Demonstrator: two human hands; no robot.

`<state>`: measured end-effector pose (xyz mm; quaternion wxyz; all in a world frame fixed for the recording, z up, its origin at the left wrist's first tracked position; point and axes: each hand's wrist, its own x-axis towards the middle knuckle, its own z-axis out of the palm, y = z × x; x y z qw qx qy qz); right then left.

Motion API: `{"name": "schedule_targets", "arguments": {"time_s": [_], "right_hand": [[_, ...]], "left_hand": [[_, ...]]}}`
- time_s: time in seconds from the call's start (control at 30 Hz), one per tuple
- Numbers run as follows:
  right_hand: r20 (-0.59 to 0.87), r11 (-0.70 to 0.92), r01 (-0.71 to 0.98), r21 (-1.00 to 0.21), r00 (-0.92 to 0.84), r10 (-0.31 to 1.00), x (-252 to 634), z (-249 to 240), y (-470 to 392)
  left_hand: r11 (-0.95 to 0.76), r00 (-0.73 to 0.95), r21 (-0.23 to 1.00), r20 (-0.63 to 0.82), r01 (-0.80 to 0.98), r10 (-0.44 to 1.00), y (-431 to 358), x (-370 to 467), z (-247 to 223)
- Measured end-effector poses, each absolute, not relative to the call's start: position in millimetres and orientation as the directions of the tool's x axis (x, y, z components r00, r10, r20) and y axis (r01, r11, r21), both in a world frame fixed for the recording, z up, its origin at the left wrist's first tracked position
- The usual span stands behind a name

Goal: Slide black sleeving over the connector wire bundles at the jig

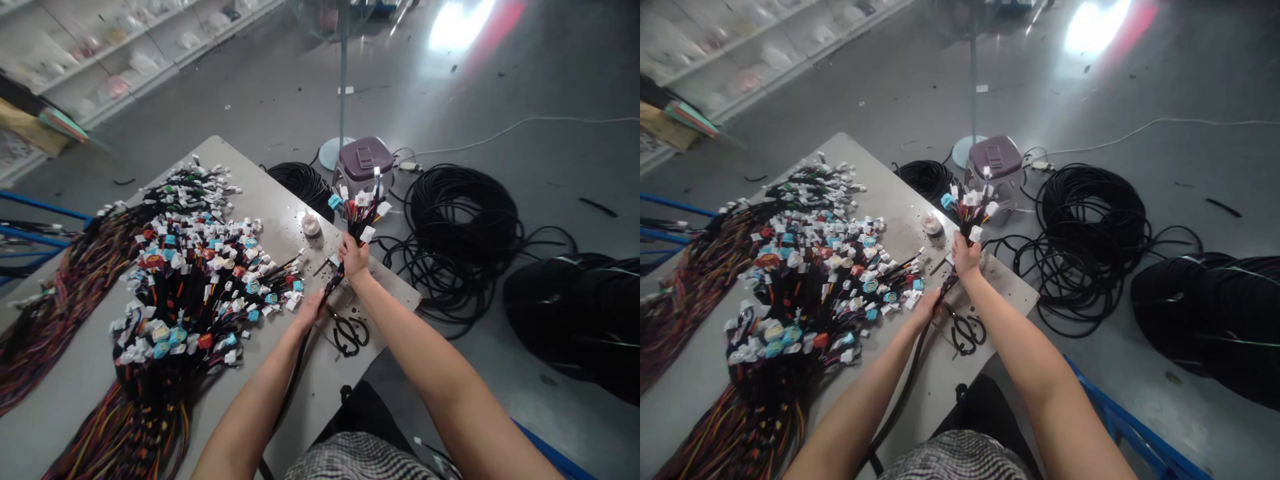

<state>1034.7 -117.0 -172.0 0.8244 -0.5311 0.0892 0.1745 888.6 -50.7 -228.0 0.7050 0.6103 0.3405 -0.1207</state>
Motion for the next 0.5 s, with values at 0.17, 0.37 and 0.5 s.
{"name": "schedule_targets", "arguments": {"time_s": [0.17,0.37,0.5], "right_hand": [[-0.285,0.352,-0.322,-0.879,0.946,0.152,1034,-179,-108],[0.131,-0.228,0.158,-0.961,0.983,0.131,1000,-174,-175],[0.173,-0.486,0.296,-0.822,0.944,0.281,926,-201,-231]], "left_hand": [[0.208,0.803,0.801,-0.588,0.562,0.094,-51,919,-220],[0.129,0.784,0.814,-0.58,0.566,0.221,-47,896,-220],[0.094,0.793,0.813,-0.582,0.575,0.179,-42,896,-214]]}}
